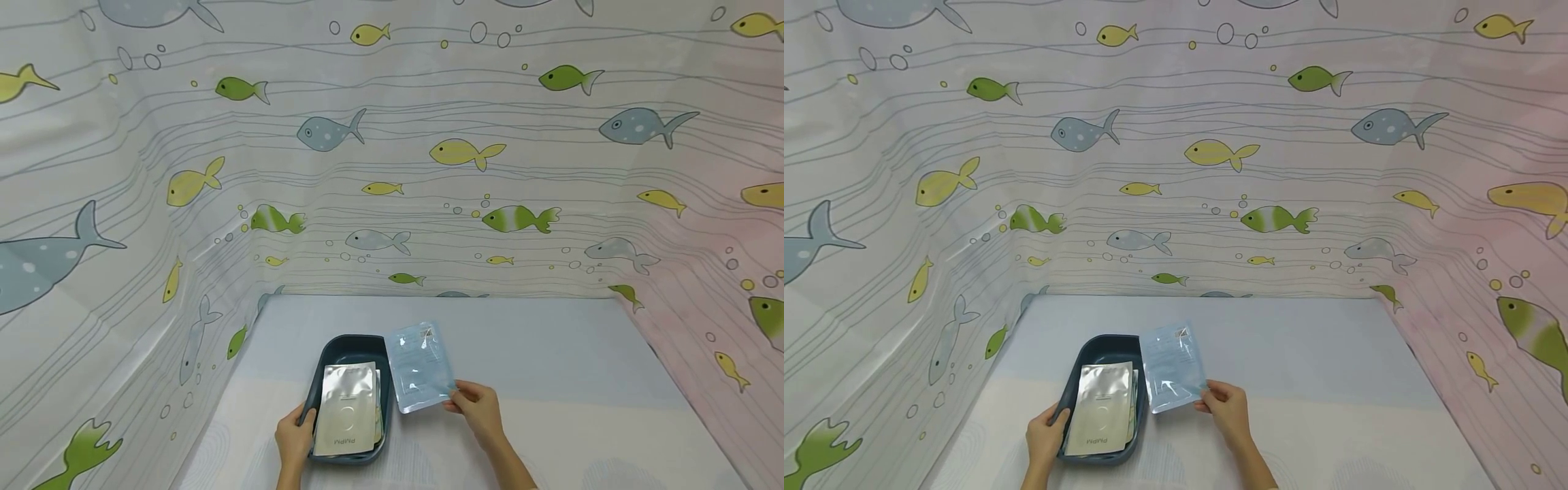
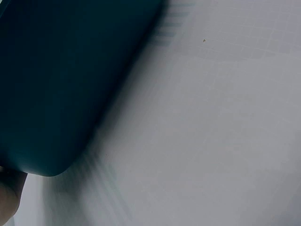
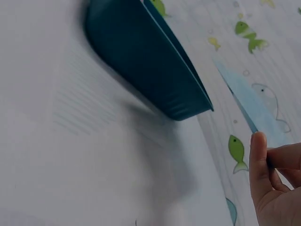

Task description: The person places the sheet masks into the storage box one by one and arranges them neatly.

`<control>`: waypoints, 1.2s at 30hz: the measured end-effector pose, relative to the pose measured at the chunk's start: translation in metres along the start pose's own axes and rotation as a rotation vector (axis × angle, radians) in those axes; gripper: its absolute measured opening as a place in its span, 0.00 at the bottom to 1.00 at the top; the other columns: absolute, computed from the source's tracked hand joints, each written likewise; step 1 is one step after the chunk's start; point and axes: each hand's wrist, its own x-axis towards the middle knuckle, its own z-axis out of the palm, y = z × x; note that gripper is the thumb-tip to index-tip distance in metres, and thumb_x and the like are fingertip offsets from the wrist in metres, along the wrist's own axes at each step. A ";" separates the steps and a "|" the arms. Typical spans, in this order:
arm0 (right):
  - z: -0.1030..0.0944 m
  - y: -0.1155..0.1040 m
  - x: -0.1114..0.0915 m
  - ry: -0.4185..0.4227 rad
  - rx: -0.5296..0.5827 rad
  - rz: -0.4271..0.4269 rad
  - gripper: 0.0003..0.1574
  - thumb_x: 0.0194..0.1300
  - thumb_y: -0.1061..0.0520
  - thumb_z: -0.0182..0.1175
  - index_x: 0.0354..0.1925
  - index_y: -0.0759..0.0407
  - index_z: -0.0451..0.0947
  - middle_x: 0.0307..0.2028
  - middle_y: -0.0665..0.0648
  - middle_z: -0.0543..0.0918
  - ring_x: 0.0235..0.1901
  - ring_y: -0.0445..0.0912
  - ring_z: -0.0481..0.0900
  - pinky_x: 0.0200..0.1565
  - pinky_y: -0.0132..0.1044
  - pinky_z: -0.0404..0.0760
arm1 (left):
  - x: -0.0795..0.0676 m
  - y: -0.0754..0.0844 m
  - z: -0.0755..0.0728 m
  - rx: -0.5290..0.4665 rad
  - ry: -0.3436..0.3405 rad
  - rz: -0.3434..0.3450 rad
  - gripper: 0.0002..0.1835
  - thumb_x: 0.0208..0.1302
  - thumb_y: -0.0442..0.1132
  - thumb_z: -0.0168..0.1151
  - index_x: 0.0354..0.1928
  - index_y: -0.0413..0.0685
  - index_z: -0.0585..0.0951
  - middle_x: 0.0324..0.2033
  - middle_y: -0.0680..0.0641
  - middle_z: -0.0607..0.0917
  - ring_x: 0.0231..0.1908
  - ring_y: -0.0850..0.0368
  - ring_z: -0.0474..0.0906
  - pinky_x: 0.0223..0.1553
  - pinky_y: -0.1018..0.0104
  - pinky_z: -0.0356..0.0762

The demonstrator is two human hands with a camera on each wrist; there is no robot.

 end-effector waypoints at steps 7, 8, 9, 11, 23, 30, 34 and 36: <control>0.022 0.002 -0.004 -0.097 0.023 -0.015 0.21 0.60 0.71 0.55 0.50 0.86 0.68 0.34 0.72 0.83 0.27 0.47 0.85 0.35 0.34 0.83 | 0.000 0.000 0.000 0.001 -0.003 -0.003 0.17 0.60 0.28 0.57 0.49 0.22 0.75 0.43 0.25 0.80 0.45 0.30 0.77 0.44 0.43 0.74; 0.026 0.003 -0.004 -0.106 0.027 -0.014 0.21 0.60 0.71 0.55 0.50 0.86 0.69 0.34 0.72 0.83 0.27 0.47 0.85 0.35 0.34 0.83 | 0.000 0.000 -0.001 0.000 -0.004 -0.007 0.17 0.60 0.28 0.57 0.50 0.22 0.75 0.44 0.25 0.80 0.45 0.30 0.77 0.44 0.43 0.74; 0.030 0.004 -0.005 -0.116 0.029 -0.014 0.21 0.60 0.72 0.55 0.49 0.86 0.69 0.34 0.72 0.83 0.26 0.47 0.85 0.34 0.34 0.83 | 0.000 0.001 -0.001 -0.001 -0.003 -0.012 0.17 0.60 0.28 0.57 0.50 0.23 0.75 0.44 0.25 0.79 0.46 0.30 0.77 0.45 0.42 0.74; 0.038 0.005 -0.007 -0.133 0.030 -0.015 0.20 0.60 0.72 0.55 0.49 0.87 0.69 0.34 0.73 0.83 0.26 0.46 0.85 0.34 0.34 0.83 | 0.000 0.001 -0.001 -0.002 -0.005 -0.011 0.17 0.60 0.28 0.57 0.50 0.22 0.75 0.44 0.25 0.79 0.46 0.29 0.76 0.45 0.42 0.73; 0.070 0.015 -0.010 -0.208 0.026 0.005 0.17 0.57 0.74 0.55 0.45 0.87 0.72 0.30 0.73 0.83 0.25 0.53 0.85 0.30 0.36 0.83 | -0.002 0.003 -0.002 -0.010 -0.012 0.002 0.17 0.60 0.27 0.57 0.49 0.21 0.75 0.43 0.24 0.79 0.45 0.29 0.77 0.44 0.43 0.75; 0.085 0.019 -0.014 -0.188 0.040 0.029 0.17 0.57 0.74 0.56 0.44 0.86 0.73 0.28 0.70 0.83 0.23 0.50 0.85 0.29 0.37 0.83 | -0.002 0.003 -0.001 0.001 -0.010 0.006 0.16 0.60 0.27 0.57 0.48 0.21 0.75 0.44 0.25 0.79 0.46 0.29 0.76 0.45 0.42 0.75; 0.093 0.021 -0.016 -0.173 0.013 -0.009 0.18 0.56 0.74 0.57 0.45 0.87 0.72 0.26 0.71 0.82 0.22 0.54 0.85 0.27 0.38 0.83 | -0.001 0.003 -0.001 0.004 -0.008 0.003 0.16 0.60 0.27 0.57 0.48 0.22 0.76 0.42 0.25 0.80 0.44 0.30 0.78 0.42 0.43 0.75; 0.097 0.022 -0.018 -0.172 -0.010 -0.045 0.18 0.55 0.75 0.57 0.44 0.87 0.72 0.26 0.71 0.82 0.22 0.57 0.84 0.26 0.38 0.83 | -0.001 0.003 -0.001 0.006 -0.005 -0.006 0.16 0.59 0.28 0.57 0.48 0.23 0.76 0.42 0.26 0.81 0.43 0.32 0.78 0.41 0.46 0.75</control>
